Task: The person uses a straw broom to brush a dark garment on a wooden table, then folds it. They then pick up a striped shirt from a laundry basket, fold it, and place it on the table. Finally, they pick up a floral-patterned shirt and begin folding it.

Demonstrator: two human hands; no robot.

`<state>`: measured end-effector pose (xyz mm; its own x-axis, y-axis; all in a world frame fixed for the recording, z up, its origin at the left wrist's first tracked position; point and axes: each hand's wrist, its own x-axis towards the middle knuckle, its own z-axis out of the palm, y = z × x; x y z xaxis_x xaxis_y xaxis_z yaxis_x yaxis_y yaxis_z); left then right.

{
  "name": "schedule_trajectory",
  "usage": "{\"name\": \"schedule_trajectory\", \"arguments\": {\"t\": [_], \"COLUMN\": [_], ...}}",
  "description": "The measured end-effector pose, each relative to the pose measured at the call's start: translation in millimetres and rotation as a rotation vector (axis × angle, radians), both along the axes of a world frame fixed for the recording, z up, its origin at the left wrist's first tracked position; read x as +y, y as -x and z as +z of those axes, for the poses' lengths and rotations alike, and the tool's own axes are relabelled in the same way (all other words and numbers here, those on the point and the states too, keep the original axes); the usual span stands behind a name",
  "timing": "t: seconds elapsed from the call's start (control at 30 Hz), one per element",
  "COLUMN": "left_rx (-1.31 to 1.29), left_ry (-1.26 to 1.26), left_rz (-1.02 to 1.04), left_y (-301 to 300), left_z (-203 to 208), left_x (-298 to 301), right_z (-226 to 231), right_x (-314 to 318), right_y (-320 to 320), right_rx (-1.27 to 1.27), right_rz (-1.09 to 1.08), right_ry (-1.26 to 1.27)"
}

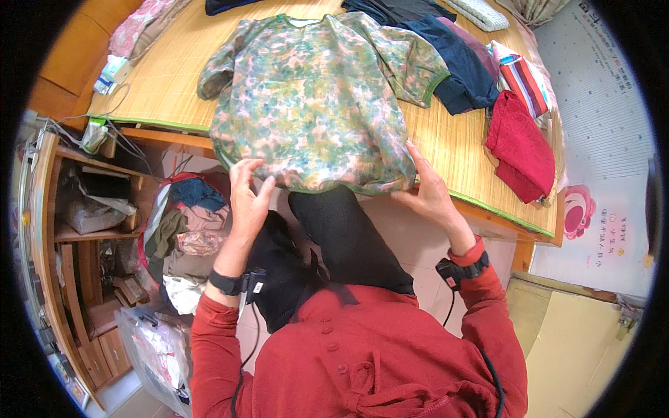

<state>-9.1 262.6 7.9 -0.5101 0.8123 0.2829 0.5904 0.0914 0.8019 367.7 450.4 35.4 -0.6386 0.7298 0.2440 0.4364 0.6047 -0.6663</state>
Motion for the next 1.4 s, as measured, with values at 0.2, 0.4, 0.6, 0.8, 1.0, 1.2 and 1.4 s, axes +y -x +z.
{"name": "schedule_trajectory", "arguments": {"t": [0.2,0.4,0.6,0.8,1.0,1.2,1.4], "left_rx": [-0.530,-0.990,-1.211,-0.969,-1.225,-1.080,-1.316], "left_ry": [-0.013,0.053,0.005,0.170,0.090,0.193,0.072], "left_rz": [0.460,0.408,0.203,0.365,0.204,0.403,0.313], "left_y": [32.9,72.9,79.1,83.4,64.1,54.0,61.7], "left_z": [-63.2,-72.5,-56.9,-57.3,-71.5,-76.6,-77.7], "left_x": [-5.3,23.4,19.6,4.5,18.2,39.6,31.7], "right_z": [-17.2,20.5,34.6,11.4,-7.0,0.6,3.4], "right_x": [7.4,17.6,18.2,14.1,14.0,18.0,20.5], "right_y": [23.2,22.7,17.6,14.4,28.1,44.9,41.5], "right_rx": [0.378,0.876,0.851,0.497,0.206,-0.106,-0.292], "right_rz": [-0.159,-0.037,-0.123,0.063,-0.057,-0.243,-0.199], "right_ry": [0.566,0.881,0.811,0.497,0.173,-0.100,-0.118]}}
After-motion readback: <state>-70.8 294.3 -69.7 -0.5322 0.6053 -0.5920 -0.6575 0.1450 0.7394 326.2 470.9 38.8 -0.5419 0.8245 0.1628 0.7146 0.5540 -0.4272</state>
